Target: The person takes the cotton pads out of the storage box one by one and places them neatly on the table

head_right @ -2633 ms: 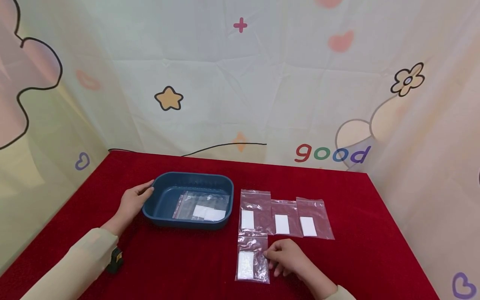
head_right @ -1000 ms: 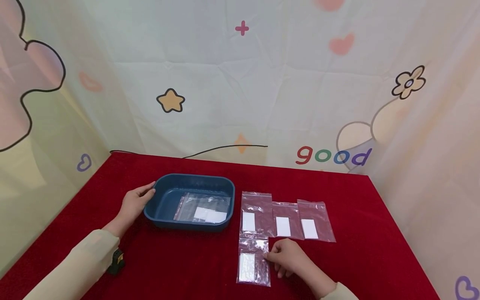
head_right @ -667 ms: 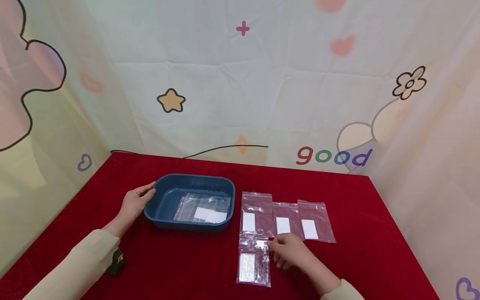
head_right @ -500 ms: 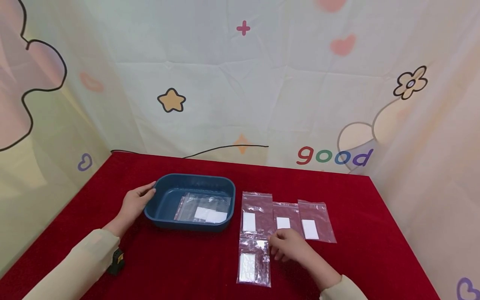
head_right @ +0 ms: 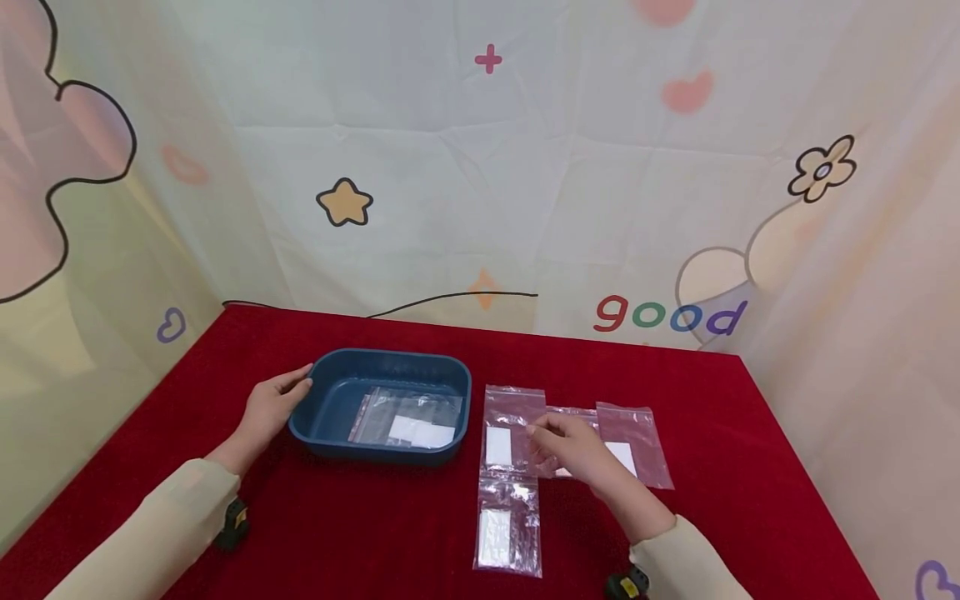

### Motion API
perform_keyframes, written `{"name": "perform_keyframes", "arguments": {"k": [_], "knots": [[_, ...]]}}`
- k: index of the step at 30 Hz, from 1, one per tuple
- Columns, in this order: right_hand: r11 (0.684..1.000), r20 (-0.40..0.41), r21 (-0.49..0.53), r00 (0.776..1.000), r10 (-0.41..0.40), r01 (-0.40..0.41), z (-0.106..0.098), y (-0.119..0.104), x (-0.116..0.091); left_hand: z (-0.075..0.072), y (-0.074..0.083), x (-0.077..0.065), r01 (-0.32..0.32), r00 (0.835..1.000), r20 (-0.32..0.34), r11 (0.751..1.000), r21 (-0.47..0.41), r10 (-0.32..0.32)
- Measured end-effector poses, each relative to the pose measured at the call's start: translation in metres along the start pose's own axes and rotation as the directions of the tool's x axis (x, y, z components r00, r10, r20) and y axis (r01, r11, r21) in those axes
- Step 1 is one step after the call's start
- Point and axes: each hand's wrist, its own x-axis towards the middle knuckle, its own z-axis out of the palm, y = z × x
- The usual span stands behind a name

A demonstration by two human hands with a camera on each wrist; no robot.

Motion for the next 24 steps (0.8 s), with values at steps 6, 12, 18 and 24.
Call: {"name": "perform_keyframes", "arguments": {"k": [6, 12, 18, 24], "knots": [[0.999, 0.017, 0.004, 0.999, -0.032, 0.031, -0.003, -0.009, 0.016, 0.0, 0.001, -0.001, 0.0, 1.0, 0.0, 1.0, -0.001, 0.0], [0.998, 0.043, 0.068, 0.999, -0.02, 0.017, -0.005, -0.017, 0.036, -0.001, 0.001, -0.001, -0.012, 1.0, -0.004, 1.0, 0.0, 0.012], [0.997, 0.071, 0.062, 0.997, -0.039, 0.035, -0.003, -0.029, 0.053, -0.001, 0.0, -0.001, -0.006, 1.0, -0.001, 1.0, 0.002, 0.006], [0.999, 0.09, 0.035, 0.995, -0.041, 0.038, 0.0, -0.043, 0.069, -0.001, 0.0, 0.001, 0.002, 1.0, -0.002, 1.0, 0.004, -0.002]]}}
